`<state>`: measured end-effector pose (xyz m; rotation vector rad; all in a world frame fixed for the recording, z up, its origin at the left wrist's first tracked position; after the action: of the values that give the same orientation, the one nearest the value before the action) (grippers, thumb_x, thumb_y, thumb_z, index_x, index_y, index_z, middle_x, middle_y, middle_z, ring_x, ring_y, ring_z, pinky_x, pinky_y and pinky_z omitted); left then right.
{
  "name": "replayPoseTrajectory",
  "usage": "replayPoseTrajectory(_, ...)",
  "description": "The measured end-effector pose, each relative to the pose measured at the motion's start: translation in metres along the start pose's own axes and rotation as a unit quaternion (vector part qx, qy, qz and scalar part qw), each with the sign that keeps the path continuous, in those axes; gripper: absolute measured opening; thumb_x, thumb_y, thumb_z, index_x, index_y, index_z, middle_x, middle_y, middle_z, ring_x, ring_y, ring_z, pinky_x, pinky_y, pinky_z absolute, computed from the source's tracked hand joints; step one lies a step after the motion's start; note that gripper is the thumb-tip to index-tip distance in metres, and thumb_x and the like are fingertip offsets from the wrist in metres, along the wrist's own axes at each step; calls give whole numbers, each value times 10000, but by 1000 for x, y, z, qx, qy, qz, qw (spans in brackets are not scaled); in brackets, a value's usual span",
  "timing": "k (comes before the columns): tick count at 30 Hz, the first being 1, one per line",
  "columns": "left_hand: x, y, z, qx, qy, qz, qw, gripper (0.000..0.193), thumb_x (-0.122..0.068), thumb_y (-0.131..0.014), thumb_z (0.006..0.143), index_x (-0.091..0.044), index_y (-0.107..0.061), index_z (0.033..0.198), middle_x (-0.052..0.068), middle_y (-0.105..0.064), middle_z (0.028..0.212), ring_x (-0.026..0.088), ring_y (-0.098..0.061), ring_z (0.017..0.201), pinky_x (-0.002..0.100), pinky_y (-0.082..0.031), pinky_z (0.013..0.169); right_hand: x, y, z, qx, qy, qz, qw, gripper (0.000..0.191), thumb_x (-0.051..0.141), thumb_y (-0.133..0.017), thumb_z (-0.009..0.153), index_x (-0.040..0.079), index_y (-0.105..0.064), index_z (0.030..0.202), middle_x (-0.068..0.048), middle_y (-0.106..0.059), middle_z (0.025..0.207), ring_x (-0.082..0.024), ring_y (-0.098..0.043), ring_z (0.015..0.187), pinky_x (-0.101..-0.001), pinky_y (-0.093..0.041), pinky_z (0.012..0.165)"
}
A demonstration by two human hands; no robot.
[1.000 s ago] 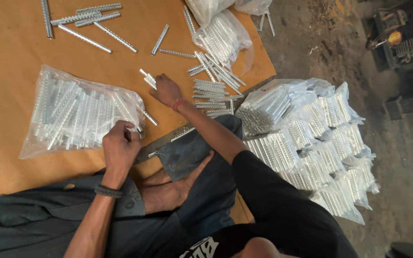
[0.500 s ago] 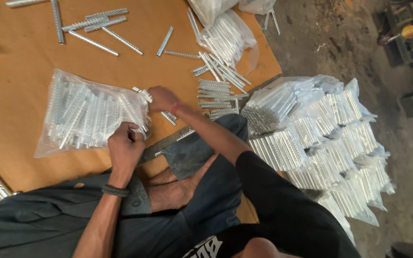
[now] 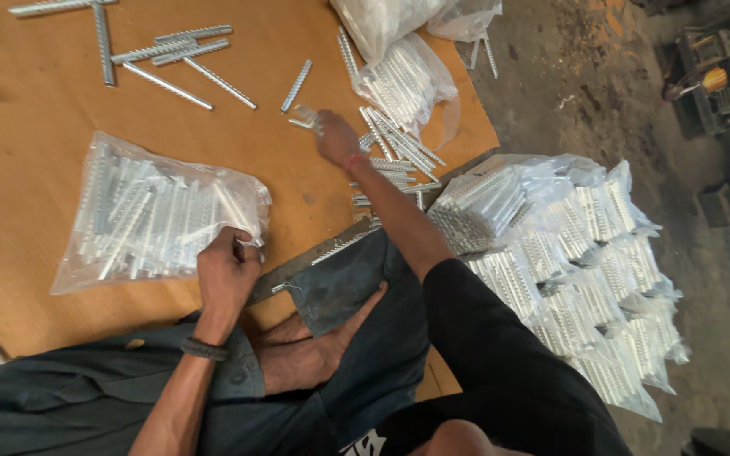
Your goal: The person sits on the floor and packs small metal rods into a clear plastic bag. They pick up the rods from a pile on the floor and place them into the bag, repeating this action throughout the clip.
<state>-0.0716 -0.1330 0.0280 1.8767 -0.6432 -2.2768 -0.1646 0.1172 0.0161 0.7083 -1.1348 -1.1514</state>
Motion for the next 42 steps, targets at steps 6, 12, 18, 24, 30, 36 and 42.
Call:
replayPoseTrajectory(6, -6, -4, -6, -2, -29, 4, 1000, 103, -35, -501, 668, 0, -527, 761, 137, -504, 533, 247, -509, 473, 333, -400, 467, 4, -12, -26, 64, -80, -18, 995, 107, 87, -568, 608, 49, -549, 706, -151, -570, 711, -310, -545, 675, -382, -432, 598)
replayPoseTrajectory(12, -7, -14, -16, 8, 19, 9, 1000, 109, -34, -497, 680, 0, -541, 773, 127, -514, 536, 226, -513, 462, 315, -397, 461, 11, 14, -79, -141, -159, 500, 840, 106, 3, -575, 680, 46, -523, 761, 12, -540, 700, -35, -491, 613, -185, -411, 518)
replayPoseTrajectory(18, -20, -24, -16, 16, 27, 16, 999, 123, -32, -524, 649, 9, -539, 764, 116, -501, 517, 204, -492, 443, 301, -394, 464, 1, 2, -99, -102, -191, 513, 830, 133, 13, -626, 670, 48, -506, 717, 8, -538, 675, -24, -478, 573, -181, -413, 441)
replayPoseTrajectory(24, -20, -22, -23, 11, 17, 14, 1000, 135, -35, -519, 647, 16, -538, 771, 123, -516, 541, 209, -512, 465, 305, -411, 479, -6, -8, -103, -125, -139, 530, 827, 144, -4, -618, 683, 53, -492, 723, 21, -535, 687, -20, -476, 616, -171, -410, 525)
replayPoseTrajectory(30, -27, -14, -34, 1, 1, 15, 1000, 136, -48, -520, 659, 10, -535, 781, 123, -514, 535, 221, -517, 464, 310, -410, 474, 10, -4, -112, -85, -127, 495, 856, 105, 56, -604, 733, 36, -501, 734, 9, -514, 668, -35, -455, 606, -191, -396, 529)
replayPoseTrajectory(36, -32, 9, -45, -19, -21, 43, 999, 152, -151, -565, 727, -15, -529, 785, 132, -506, 497, 282, -510, 448, 357, -389, 422, 56, 25, -123, 167, -126, 470, 858, 126, 114, -577, 705, 23, -498, 744, 1, -493, 592, -52, -469, 528, -211, -391, 462)
replayPoseTrajectory(42, -26, 25, -51, -56, -14, 21, 998, 161, -159, -552, 760, -10, -494, 744, 147, -511, 502, 308, -519, 476, 381, -395, 435, 113, 11, -142, 546, -10, 262, 795, 162, 103, -533, 608, 9, -514, 738, -40, -523, 547, -113, -496, 462, -242, -399, 423)
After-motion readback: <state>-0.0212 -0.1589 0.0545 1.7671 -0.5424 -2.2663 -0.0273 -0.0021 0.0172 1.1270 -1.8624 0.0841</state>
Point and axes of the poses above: each hand's wrist, its own z-axis towards the middle knuckle, its own y-axis out of the back of the hand, x = y × z, the point moved 5 cm from there along z, towards the middle knuckle
